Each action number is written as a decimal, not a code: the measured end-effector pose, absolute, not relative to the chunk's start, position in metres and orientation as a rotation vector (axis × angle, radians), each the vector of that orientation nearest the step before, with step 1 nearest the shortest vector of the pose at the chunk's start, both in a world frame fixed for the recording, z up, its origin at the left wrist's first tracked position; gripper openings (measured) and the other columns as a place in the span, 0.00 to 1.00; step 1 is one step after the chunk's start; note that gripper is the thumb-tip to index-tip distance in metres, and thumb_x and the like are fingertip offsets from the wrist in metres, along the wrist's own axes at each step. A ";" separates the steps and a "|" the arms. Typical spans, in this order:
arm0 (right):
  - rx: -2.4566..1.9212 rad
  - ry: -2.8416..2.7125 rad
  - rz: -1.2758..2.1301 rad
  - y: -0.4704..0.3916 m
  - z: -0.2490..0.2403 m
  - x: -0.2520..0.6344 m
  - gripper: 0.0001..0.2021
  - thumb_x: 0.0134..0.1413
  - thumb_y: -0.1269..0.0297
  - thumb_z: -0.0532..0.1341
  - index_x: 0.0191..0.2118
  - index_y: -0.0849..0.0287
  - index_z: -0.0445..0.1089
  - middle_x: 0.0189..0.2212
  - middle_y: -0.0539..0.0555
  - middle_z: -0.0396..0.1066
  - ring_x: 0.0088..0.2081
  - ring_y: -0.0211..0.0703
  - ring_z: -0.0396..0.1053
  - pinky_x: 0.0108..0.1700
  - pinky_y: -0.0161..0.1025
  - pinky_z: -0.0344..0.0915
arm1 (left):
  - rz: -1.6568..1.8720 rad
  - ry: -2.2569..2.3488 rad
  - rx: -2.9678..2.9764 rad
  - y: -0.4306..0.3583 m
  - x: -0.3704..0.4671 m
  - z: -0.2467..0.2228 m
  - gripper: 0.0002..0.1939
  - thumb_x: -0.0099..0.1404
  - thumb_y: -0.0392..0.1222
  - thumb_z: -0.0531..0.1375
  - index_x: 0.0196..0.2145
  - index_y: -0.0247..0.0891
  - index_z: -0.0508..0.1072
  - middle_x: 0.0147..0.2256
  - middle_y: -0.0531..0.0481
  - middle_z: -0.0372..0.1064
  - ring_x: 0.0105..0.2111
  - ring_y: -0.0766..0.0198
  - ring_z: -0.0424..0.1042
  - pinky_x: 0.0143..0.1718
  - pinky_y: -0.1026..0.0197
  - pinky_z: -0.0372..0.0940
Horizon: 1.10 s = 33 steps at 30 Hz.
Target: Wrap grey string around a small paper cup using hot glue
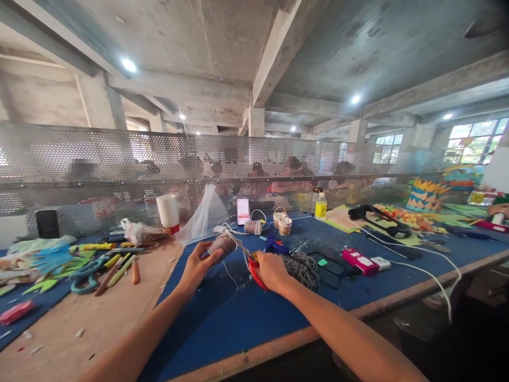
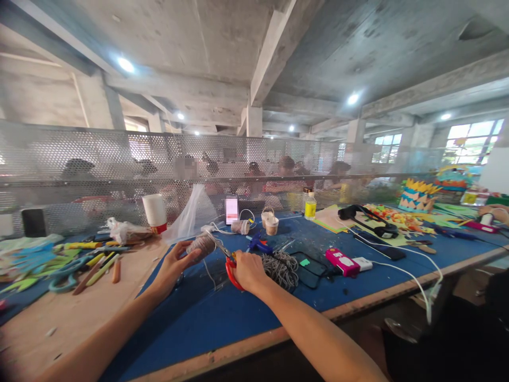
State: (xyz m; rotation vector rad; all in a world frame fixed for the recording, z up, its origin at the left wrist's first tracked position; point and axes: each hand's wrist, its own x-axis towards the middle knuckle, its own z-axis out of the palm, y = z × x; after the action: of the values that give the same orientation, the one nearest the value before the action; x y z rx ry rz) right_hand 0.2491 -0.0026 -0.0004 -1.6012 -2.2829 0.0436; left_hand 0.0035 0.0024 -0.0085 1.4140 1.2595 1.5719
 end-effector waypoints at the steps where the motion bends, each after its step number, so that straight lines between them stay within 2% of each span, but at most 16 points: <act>1: -1.601 -2.283 0.049 -0.003 0.000 0.249 0.16 0.71 0.56 0.58 0.52 0.61 0.74 0.44 0.64 0.82 0.48 0.58 0.81 0.49 0.44 0.67 | 1.564 1.262 1.419 0.002 0.004 -0.008 0.31 0.51 0.61 0.74 0.45 0.39 0.76 0.43 0.46 0.78 0.41 0.52 0.79 0.41 0.55 0.75; 18: -1.627 -2.297 0.027 -0.011 0.008 0.248 0.15 0.71 0.59 0.56 0.50 0.61 0.77 0.43 0.65 0.82 0.48 0.56 0.81 0.47 0.42 0.66 | 1.584 1.242 1.400 0.001 0.007 -0.005 0.31 0.52 0.60 0.74 0.45 0.37 0.74 0.43 0.44 0.77 0.38 0.54 0.79 0.41 0.53 0.75; 27: -1.645 -2.315 0.048 -0.010 0.009 0.248 0.15 0.72 0.57 0.57 0.51 0.59 0.77 0.44 0.64 0.82 0.48 0.55 0.81 0.48 0.42 0.67 | 1.614 1.270 1.375 0.005 0.005 -0.007 0.34 0.47 0.61 0.76 0.44 0.38 0.75 0.43 0.44 0.79 0.36 0.53 0.80 0.39 0.52 0.76; 33: -1.637 -2.306 0.061 -0.010 0.009 0.249 0.15 0.72 0.56 0.57 0.51 0.59 0.78 0.44 0.63 0.83 0.48 0.55 0.81 0.49 0.41 0.67 | 1.627 1.251 1.351 0.006 0.004 -0.011 0.35 0.49 0.59 0.76 0.49 0.39 0.75 0.46 0.43 0.80 0.42 0.51 0.81 0.44 0.52 0.76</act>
State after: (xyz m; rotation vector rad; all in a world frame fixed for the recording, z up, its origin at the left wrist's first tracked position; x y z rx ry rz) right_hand 0.2485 -0.0101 0.0094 -1.6373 -2.3064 0.0611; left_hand 0.0039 0.0061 -0.0107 1.3511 1.2505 1.6271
